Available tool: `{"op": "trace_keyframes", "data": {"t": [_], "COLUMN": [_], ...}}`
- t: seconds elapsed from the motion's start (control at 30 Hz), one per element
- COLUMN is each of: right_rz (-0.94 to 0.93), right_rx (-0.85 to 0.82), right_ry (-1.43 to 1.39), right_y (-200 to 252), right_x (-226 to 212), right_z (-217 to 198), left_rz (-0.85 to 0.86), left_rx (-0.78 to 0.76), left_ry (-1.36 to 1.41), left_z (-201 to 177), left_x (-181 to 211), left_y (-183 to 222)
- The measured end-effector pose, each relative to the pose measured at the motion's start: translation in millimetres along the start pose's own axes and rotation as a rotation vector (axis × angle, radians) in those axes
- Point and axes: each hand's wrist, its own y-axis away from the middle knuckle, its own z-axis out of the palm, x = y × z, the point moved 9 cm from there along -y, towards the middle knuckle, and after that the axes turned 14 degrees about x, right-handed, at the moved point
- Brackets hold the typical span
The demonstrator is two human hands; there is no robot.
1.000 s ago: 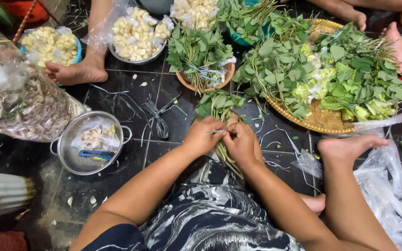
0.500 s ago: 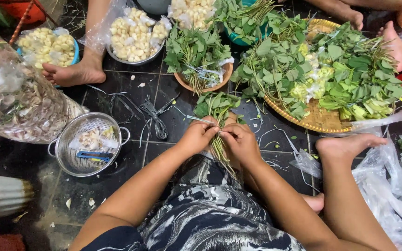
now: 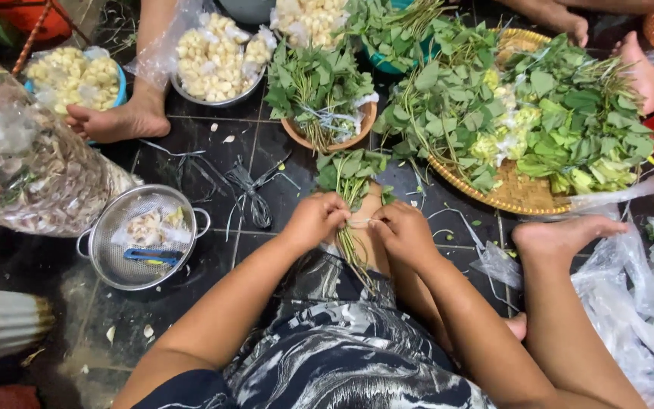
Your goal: Tying small bunches of leafy green vegetables using thin plastic strings.
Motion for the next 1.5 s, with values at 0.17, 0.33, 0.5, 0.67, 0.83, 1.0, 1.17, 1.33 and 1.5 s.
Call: {"op": "trace_keyframes", "data": {"t": [0.17, 0.33, 0.5, 0.67, 0.83, 1.0, 1.17, 1.33, 1.5], "right_rz": [0.450, 0.717, -0.036, -0.179, -0.160, -0.013, -0.086, -0.074, -0.045], "right_rx": [-0.103, -0.095, -0.003, 0.078, 0.025, 0.035, 0.097, 0.212, 0.236], "right_ry": [-0.300, -0.568, -0.111, 0.035, 0.045, -0.174, -0.209, -0.284, -0.381], "right_y": [-7.6, -8.0, -12.1, -5.0, -1.8, -8.9, -2.0, 7.2, 11.5], "right_x": [-4.7, 1.0, -26.2, -51.8, -58.8, -47.6, -29.6, -25.0, -18.7], "right_z": [6.6, 26.0, 13.3, 2.0, 8.7, 11.2, 21.9, 21.6, 21.1], "left_rz": [0.114, 0.079, -0.345, -0.472, -0.393, -0.343, -0.535, -0.623, -0.418], "left_rx": [-0.088, -0.121, -0.097, 0.029, 0.067, -0.130, -0.093, -0.046, -0.161], "left_ry": [-0.119, -0.128, 0.133, 0.132, -0.061, 0.037, 0.328, 0.504, 0.216], "left_z": [23.6, 16.0, 8.5, 3.0, 11.3, -3.6, 4.2, 19.9, 21.4], "left_x": [-1.6, 8.9, -7.7, -3.7, -23.8, 16.8, -7.1, -29.8, -27.5], "left_y": [-2.7, -2.4, 7.7, 13.0, 7.4, 3.0, 4.7, 10.9, 5.8]}}
